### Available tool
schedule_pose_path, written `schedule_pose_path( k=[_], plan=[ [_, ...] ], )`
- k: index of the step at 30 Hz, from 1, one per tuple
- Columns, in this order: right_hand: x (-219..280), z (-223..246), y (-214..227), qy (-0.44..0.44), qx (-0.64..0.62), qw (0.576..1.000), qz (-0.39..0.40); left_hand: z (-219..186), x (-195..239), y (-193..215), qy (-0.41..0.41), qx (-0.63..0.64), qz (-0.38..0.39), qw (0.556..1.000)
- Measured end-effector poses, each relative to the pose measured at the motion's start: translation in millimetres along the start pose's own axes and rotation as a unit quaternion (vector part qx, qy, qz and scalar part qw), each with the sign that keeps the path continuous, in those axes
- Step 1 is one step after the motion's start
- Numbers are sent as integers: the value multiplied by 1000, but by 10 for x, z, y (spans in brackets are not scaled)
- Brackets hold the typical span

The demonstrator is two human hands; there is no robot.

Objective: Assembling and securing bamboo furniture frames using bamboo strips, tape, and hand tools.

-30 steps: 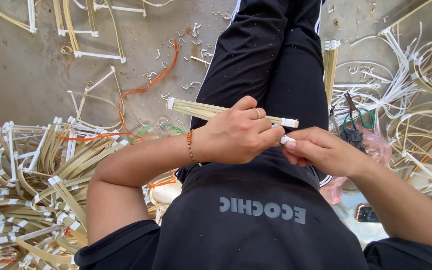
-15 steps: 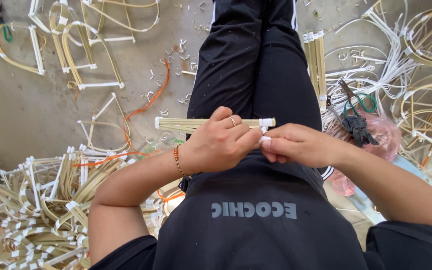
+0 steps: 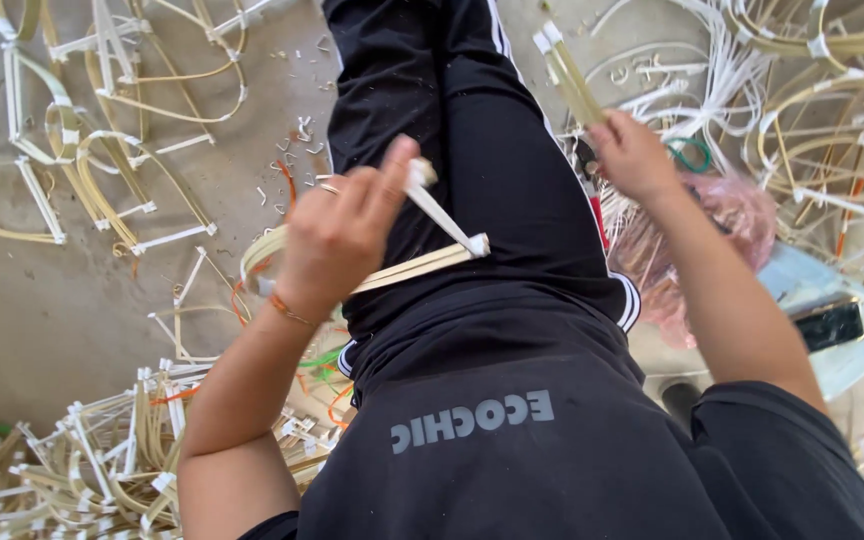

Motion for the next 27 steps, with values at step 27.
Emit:
schedule_pose_path(
  k=[27],
  plan=[
    [593, -1683, 70, 147, 327, 926, -114, -107, 287, -1174, 314, 793, 28, 522]
  ],
)
Point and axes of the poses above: each hand's wrist, its own x-axis away from the middle knuckle, its own y-axis out of the back of the hand, z = x × y, the point moved 5 cm from there along -x, towards the middle knuckle, and after that the axes turned 7 degrees about x, right-handed, at the moved point
